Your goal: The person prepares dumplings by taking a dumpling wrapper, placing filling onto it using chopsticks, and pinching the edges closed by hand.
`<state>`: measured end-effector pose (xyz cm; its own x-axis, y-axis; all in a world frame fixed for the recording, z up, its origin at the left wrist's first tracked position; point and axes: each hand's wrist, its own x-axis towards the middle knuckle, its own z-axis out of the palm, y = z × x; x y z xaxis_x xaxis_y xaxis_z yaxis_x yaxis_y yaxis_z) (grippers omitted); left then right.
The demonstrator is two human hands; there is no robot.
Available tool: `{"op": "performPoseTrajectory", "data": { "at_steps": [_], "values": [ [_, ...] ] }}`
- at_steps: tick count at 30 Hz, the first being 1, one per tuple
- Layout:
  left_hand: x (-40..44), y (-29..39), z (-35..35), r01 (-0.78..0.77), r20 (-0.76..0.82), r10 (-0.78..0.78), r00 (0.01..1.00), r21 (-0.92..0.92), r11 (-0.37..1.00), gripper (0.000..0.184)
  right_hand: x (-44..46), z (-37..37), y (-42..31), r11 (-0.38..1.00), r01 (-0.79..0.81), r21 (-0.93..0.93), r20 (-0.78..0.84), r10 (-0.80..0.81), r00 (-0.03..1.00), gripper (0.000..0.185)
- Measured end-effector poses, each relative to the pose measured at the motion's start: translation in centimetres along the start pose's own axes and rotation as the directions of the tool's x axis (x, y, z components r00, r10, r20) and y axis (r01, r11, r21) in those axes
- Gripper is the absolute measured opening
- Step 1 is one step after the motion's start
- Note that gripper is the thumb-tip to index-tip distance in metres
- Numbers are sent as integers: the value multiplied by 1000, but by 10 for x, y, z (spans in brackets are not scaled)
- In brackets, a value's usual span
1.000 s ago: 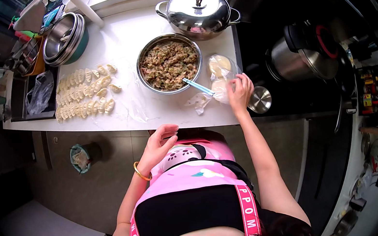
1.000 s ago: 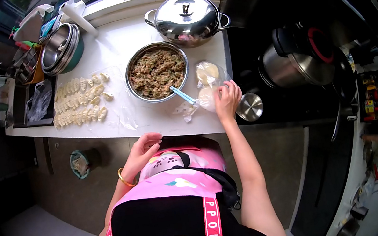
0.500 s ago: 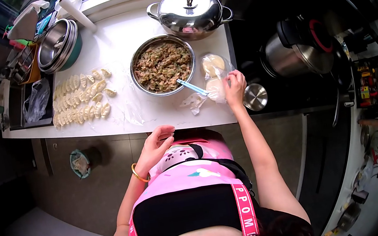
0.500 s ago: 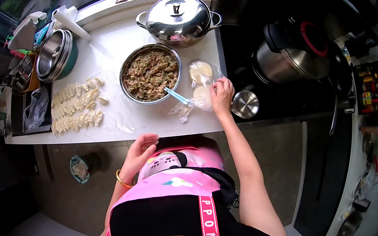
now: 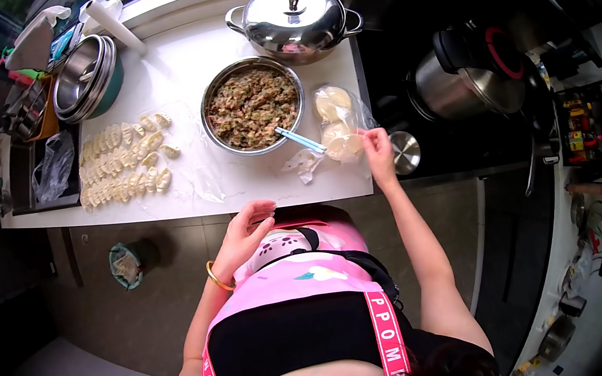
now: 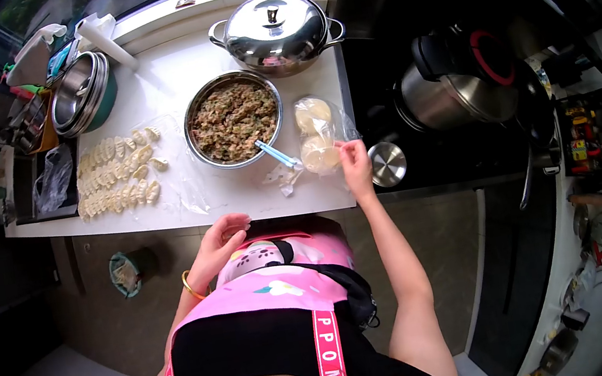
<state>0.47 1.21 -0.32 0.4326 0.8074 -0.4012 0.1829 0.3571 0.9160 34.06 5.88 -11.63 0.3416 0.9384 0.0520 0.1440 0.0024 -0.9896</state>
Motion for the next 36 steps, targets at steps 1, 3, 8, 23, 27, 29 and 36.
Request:
{"op": "performPoseTrajectory", "data": {
  "at_steps": [1, 3, 8, 23, 27, 29, 36],
  "values": [
    [2, 0, 0, -2, 7, 2, 1000, -2, 1000, 30, 5, -13, -3, 994, -108, 9, 35, 108, 994, 9],
    [6, 1, 1, -11, 26, 12, 1000, -24, 1000, 30, 11, -24, -18, 920, -254, 298, 1, 266, 964, 11],
    [19, 9, 4, -34, 77, 41, 996, -89, 995, 29, 22, -53, -66, 848, -228, 478, -43, 282, 958, 11],
    [65, 110, -8, 109, 197, 127, 972, -858, 502, 67, 21, 69, -250, 978, 76, 193, 354, -142, 924, 9],
    [49, 122, -30, 62, 113, 143, 983, -944, 323, 73, 9, 127, -259, 777, 595, -204, 360, -506, 784, 14],
    [47, 123, -41, -6, 54, 219, 974, -964, 266, 75, -7, 152, -267, 714, 642, -281, 454, -491, 744, 18],
    [47, 116, -83, -52, -23, 173, 985, -986, 162, 76, -42, 173, -240, 586, 781, -216, 369, -691, 621, 26]
  ]
}}
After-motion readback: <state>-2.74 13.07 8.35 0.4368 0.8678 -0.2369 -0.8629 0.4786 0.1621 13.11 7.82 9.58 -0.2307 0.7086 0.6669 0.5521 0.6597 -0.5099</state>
